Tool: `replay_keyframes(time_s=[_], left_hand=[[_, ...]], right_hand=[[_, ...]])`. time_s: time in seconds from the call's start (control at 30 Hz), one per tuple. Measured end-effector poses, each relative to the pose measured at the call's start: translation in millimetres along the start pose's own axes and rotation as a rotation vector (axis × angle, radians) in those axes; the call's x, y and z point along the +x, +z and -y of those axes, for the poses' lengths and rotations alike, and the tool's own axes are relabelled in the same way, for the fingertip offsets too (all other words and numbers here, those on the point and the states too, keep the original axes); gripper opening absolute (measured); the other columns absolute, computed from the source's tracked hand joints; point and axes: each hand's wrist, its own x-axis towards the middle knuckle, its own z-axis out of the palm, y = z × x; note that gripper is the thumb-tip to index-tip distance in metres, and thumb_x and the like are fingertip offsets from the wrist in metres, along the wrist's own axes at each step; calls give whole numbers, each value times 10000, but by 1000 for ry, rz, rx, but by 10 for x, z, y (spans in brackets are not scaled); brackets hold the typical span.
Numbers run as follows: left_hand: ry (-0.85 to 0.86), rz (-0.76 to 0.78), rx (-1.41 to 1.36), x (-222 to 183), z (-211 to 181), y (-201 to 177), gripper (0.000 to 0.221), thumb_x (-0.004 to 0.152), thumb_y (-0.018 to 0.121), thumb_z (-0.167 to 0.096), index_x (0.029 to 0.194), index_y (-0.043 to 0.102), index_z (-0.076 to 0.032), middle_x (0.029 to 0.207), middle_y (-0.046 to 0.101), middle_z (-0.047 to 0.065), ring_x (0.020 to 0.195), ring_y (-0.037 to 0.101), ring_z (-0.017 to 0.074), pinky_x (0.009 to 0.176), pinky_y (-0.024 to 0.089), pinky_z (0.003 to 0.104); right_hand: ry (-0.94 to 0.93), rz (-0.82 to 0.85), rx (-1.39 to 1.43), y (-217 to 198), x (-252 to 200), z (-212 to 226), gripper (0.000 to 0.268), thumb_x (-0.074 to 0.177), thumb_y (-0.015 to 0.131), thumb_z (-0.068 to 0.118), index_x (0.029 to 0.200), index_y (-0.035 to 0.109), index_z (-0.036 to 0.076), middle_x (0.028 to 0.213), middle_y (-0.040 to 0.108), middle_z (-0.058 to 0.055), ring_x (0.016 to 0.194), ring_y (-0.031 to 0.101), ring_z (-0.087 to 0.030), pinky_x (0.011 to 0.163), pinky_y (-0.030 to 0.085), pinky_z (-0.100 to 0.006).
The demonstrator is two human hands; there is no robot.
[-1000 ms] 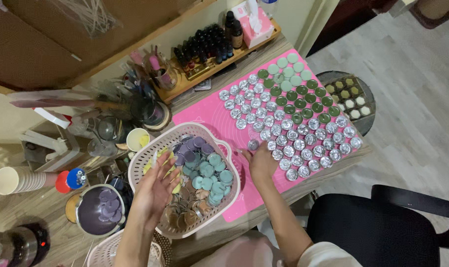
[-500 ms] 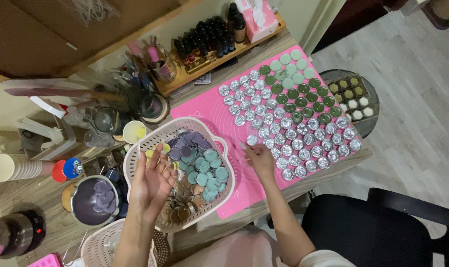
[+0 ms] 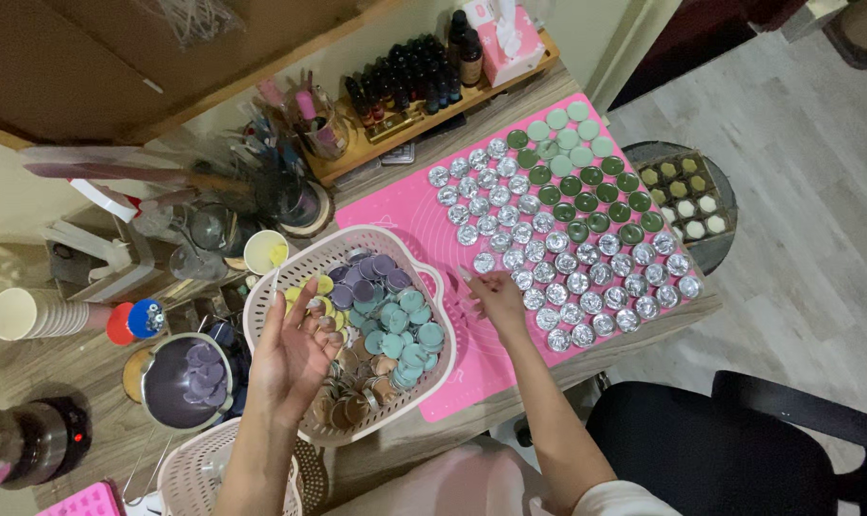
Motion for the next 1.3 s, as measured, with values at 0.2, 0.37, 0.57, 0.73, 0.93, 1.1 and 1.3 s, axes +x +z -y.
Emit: replay_keyframes(time_s=[0.2,0.37,0.57,0.73,0.93,1.1,1.3], left_hand=[[7,-50,51,-85,-56,16,595,1035,535,-477,1450,536,-50,945,587,5,810,541,110,761,485,289],[-12,-69,34,-114,-98,-3,568,1028,528,-467,1425,545,-61,956,580,-1,820,554,118,769,487,297],[-18,-81,37,-113,-113,-224,507,1025,537,-452,1362,582,-75,956,603,4,806,557,137,766,484,302],[47,-263,132,-74,-193,-622,391,1060,548,-450,1193,573,-83,921,597,14,866,590,161,830,504,332],[222,-297,163,-324,-426,-1213,404,1040,568,-407,1241,622,-61,1025,652,30,920,617,157,866,495,322],[284,-513,115,-591,-673,-1439,421,1007,610,-384,1327,611,-111,1071,648,-14,914,597,135,858,475,311],[323,-564,94,-821,-725,-1589,450,971,630,-367,1340,619,-110,1078,649,-26,949,619,138,876,482,314]], right_hand=[[-22,54,-24,73,76,103,362,891,742,216,1140,581,7,833,716,-107,527,599,-122,427,428,-260],[-38,84,14,74,89,132,348,910,725,196,1162,571,12,846,707,-108,524,585,-118,429,418,-255],[-38,105,5,6,114,41,344,917,713,191,1168,568,7,863,720,-109,537,591,-121,440,428,-262],[-15,78,-67,-100,22,152,309,965,650,249,1178,580,36,869,732,-79,582,631,-103,468,462,-251],[-306,-166,-209,-2,-587,672,232,1072,551,256,1116,577,29,801,687,-63,598,589,-116,516,453,-271],[-623,95,-312,547,-1103,1013,242,1025,613,176,1209,565,26,920,682,-61,717,621,-108,588,489,-260],[-900,271,-837,1292,-1031,1096,562,823,817,135,1293,552,-22,1131,578,-177,1048,582,-274,867,519,-428]])
